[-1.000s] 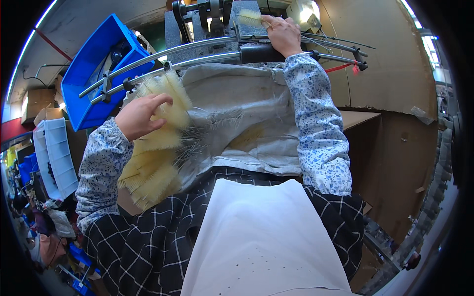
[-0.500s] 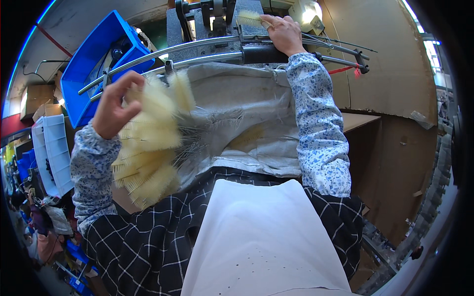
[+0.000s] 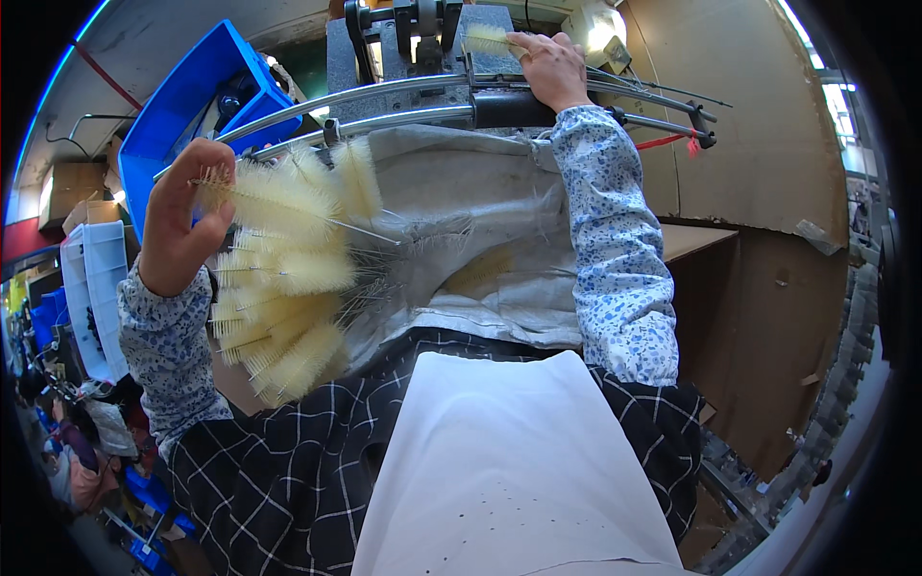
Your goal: The person trims bottle brushes by inserting the bristles of each brush into a trimming machine one at a time by hand.
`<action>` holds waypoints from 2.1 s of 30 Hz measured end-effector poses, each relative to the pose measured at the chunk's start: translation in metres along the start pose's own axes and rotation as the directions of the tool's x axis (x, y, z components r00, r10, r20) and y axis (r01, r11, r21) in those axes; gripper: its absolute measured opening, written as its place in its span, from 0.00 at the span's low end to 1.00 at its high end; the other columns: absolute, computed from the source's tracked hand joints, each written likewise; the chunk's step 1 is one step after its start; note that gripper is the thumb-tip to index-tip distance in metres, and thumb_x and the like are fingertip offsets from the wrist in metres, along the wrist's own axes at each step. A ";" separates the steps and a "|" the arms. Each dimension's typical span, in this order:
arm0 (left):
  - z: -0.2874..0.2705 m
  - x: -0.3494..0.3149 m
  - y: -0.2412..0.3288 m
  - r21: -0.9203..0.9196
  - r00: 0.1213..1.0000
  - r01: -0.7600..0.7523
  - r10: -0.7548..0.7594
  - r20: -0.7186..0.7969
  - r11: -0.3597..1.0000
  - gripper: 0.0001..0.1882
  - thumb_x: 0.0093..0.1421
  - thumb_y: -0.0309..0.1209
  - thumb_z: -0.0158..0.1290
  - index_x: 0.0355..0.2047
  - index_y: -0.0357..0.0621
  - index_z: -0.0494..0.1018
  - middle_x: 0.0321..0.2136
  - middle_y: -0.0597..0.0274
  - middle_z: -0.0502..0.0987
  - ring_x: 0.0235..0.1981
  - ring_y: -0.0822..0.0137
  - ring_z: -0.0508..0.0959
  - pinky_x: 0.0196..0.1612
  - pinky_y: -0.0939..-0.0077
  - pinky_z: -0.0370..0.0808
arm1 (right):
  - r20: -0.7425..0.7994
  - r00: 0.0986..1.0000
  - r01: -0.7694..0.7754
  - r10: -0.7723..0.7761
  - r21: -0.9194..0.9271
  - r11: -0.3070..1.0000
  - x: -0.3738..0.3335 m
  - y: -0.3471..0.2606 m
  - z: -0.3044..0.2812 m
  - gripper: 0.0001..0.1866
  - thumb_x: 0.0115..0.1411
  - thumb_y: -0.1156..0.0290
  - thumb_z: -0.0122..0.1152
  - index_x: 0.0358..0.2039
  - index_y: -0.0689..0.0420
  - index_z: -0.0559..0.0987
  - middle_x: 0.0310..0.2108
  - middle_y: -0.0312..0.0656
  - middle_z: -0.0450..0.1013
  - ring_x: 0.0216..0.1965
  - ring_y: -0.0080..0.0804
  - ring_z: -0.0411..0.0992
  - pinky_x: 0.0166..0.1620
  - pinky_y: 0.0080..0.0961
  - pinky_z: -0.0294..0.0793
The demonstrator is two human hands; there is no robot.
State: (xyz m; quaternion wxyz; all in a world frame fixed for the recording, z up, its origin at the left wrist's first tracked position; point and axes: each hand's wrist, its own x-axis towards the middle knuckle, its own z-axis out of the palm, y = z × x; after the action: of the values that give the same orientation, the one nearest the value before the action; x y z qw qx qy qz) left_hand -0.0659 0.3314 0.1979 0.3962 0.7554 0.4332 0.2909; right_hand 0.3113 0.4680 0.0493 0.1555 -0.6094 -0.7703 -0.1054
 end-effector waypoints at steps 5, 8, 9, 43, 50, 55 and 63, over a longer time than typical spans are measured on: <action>0.003 0.001 0.000 -0.001 1.000 0.012 -0.012 0.018 1.000 0.18 0.38 0.21 0.43 0.34 0.39 0.63 0.28 0.65 0.63 0.32 0.74 0.63 0.40 0.83 0.60 | -0.016 0.998 0.054 -0.054 0.005 0.999 0.001 -0.002 -0.004 0.14 0.53 0.68 0.48 0.40 0.37 0.74 0.32 0.31 0.72 0.34 0.28 0.64 0.41 0.28 0.59; 0.005 0.003 0.002 0.014 1.000 -0.006 0.006 0.031 1.000 0.18 0.38 0.20 0.42 0.34 0.40 0.63 0.28 0.65 0.63 0.32 0.74 0.63 0.40 0.82 0.60 | -0.050 0.994 0.093 -0.094 -0.012 0.996 0.000 0.000 -0.004 0.14 0.53 0.68 0.48 0.40 0.36 0.74 0.30 0.31 0.72 0.33 0.27 0.64 0.41 0.27 0.60; 0.006 0.003 0.002 0.027 0.999 -0.023 0.022 0.035 0.999 0.18 0.38 0.20 0.42 0.35 0.40 0.63 0.28 0.65 0.63 0.32 0.74 0.64 0.40 0.82 0.60 | -0.051 0.994 0.097 -0.097 -0.010 0.995 0.002 0.000 -0.004 0.14 0.53 0.68 0.48 0.40 0.36 0.74 0.30 0.31 0.72 0.33 0.27 0.64 0.41 0.27 0.60; 0.003 0.004 0.012 0.032 0.999 -0.037 0.038 -0.013 0.999 0.18 0.38 0.22 0.45 0.34 0.39 0.63 0.28 0.65 0.63 0.31 0.74 0.64 0.39 0.82 0.60 | -0.006 0.975 -0.216 0.220 0.179 0.960 -0.007 0.029 0.013 0.18 0.49 0.63 0.52 0.43 0.50 0.71 0.42 0.38 0.68 0.43 0.36 0.66 0.45 0.35 0.60; -0.001 0.000 0.019 -0.021 0.998 -0.014 0.013 -0.054 1.000 0.16 0.40 0.24 0.44 0.33 0.40 0.63 0.28 0.66 0.62 0.31 0.75 0.63 0.38 0.83 0.59 | 0.010 0.976 -0.215 0.216 0.169 0.962 -0.005 -0.003 0.010 0.18 0.48 0.68 0.50 0.42 0.52 0.72 0.41 0.39 0.69 0.43 0.36 0.66 0.45 0.37 0.61; -0.002 0.002 0.021 -0.035 0.997 0.027 -0.029 -0.069 0.999 0.16 0.40 0.25 0.44 0.33 0.40 0.62 0.28 0.66 0.62 0.32 0.76 0.63 0.38 0.83 0.59 | -0.014 0.974 -0.222 0.228 0.180 0.958 0.001 -0.029 0.016 0.17 0.48 0.68 0.50 0.40 0.52 0.73 0.40 0.39 0.69 0.42 0.37 0.67 0.44 0.38 0.62; 0.012 0.024 0.036 -0.027 1.000 -0.005 0.005 -0.002 1.000 0.16 0.39 0.23 0.45 0.33 0.39 0.63 0.28 0.65 0.63 0.31 0.75 0.64 0.37 0.83 0.60 | 0.010 0.972 -0.232 0.234 0.196 0.953 0.015 -0.074 0.006 0.13 0.48 0.71 0.48 0.36 0.53 0.74 0.34 0.38 0.71 0.37 0.35 0.69 0.41 0.42 0.60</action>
State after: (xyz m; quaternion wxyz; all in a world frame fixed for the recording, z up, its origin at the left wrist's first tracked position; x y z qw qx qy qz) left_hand -0.0310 0.3372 0.2245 0.4052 0.7509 0.4278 0.2983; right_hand 0.2357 0.4659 0.0511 0.2310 -0.6770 -0.6986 -0.0142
